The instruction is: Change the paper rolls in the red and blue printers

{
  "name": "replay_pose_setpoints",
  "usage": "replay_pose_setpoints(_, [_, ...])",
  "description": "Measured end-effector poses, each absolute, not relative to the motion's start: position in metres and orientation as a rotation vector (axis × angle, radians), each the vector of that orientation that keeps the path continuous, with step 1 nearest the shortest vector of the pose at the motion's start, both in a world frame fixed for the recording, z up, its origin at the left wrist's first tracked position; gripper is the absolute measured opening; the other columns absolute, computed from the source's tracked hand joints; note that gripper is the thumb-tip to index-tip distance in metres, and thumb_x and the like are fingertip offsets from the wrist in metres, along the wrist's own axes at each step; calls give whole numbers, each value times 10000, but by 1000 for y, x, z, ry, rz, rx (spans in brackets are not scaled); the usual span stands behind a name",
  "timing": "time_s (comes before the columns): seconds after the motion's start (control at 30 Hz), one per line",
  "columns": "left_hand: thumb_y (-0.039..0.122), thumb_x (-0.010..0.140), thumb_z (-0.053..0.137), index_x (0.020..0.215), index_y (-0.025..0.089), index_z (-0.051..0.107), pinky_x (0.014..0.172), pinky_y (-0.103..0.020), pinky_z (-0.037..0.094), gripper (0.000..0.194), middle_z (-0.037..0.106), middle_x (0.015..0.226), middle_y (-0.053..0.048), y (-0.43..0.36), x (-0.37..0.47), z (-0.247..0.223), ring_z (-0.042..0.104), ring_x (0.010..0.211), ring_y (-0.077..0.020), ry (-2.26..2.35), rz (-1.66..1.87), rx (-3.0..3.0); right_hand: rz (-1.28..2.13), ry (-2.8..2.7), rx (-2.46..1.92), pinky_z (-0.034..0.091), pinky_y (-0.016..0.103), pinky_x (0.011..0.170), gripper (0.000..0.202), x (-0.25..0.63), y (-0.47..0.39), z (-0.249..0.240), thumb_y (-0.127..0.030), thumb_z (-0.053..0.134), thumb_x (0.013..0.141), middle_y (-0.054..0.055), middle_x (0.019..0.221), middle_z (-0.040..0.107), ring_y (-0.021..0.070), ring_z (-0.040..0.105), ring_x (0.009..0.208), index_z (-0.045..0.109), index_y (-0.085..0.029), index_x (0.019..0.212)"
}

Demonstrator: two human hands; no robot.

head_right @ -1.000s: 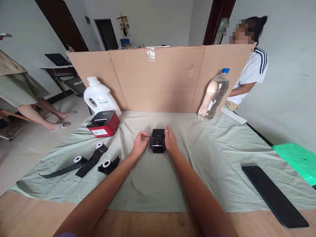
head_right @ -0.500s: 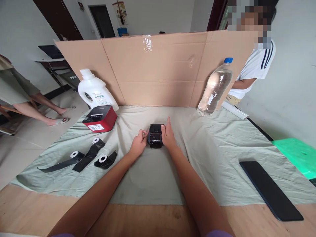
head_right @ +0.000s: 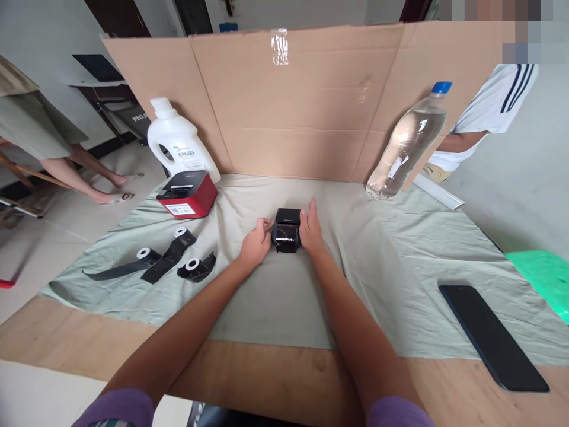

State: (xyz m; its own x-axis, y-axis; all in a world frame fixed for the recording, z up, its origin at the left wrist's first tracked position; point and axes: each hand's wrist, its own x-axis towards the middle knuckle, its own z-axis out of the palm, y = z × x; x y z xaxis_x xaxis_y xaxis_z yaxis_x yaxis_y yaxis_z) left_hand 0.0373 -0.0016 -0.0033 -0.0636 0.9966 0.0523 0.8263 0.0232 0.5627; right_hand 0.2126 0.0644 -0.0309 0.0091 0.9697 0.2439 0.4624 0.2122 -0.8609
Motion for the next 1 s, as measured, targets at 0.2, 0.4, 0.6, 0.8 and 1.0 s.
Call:
replay_pose_setpoints(0.2, [407, 1036, 398, 1386, 221, 404, 1022, -406, 495, 397, 663, 1386, -101, -4, 34, -5, 651, 1238, -278, 1763, 905, 1781, 1023, -1571, -1231, 379, 385, 1188, 692, 224, 68, -23, -262, 381, 792, 58, 1489, 575, 200, 516, 1385, 500, -191, 1470])
replay_pose_setpoints(0.4, [424, 1006, 487, 1368, 234, 414, 978, -399, 519, 416, 619, 1445, -95, -1, 32, -10, 692, 1152, -261, 1727, 913, 1772, 1092, -1565, -1113, 402, 420, 1162, 639, 231, 69, -18, -308, 483, 793, 61, 1453, 612, 230, 556, 1349, 581, -219, 1418])
replay_pose_setpoints(0.6, [431, 994, 507, 1333, 245, 435, 937, -422, 532, 394, 632, 1430, -77, 0, 31, -11, 717, 1068, -269, 1716, 907, 1758, 712, -1616, -1402, 506, 366, 967, 481, 225, 91, -6, -460, 457, 917, 82, 1097, 773, 253, 692, 1061, 764, -161, 1135])
replay_pose_setpoints(0.8, [432, 989, 530, 1329, 240, 452, 957, -400, 523, 398, 644, 1416, -75, -1, 32, -6, 707, 1105, -266, 1732, 897, 1726, 440, -1750, -1831, 494, 355, 816, 415, 218, 109, 19, -484, 558, 903, 104, 875, 755, 261, 684, 865, 773, -155, 1039])
replay_pose_setpoints(1.0, [436, 976, 544, 1316, 236, 472, 923, -403, 535, 400, 634, 1429, -68, 1, 31, -6, 715, 1060, -278, 1714, 908, 1699, 380, -2172, -1791, 495, 378, 903, 257, 216, 107, 31, -366, 681, 809, 99, 909, 715, 295, 625, 1053, 791, -200, 971])
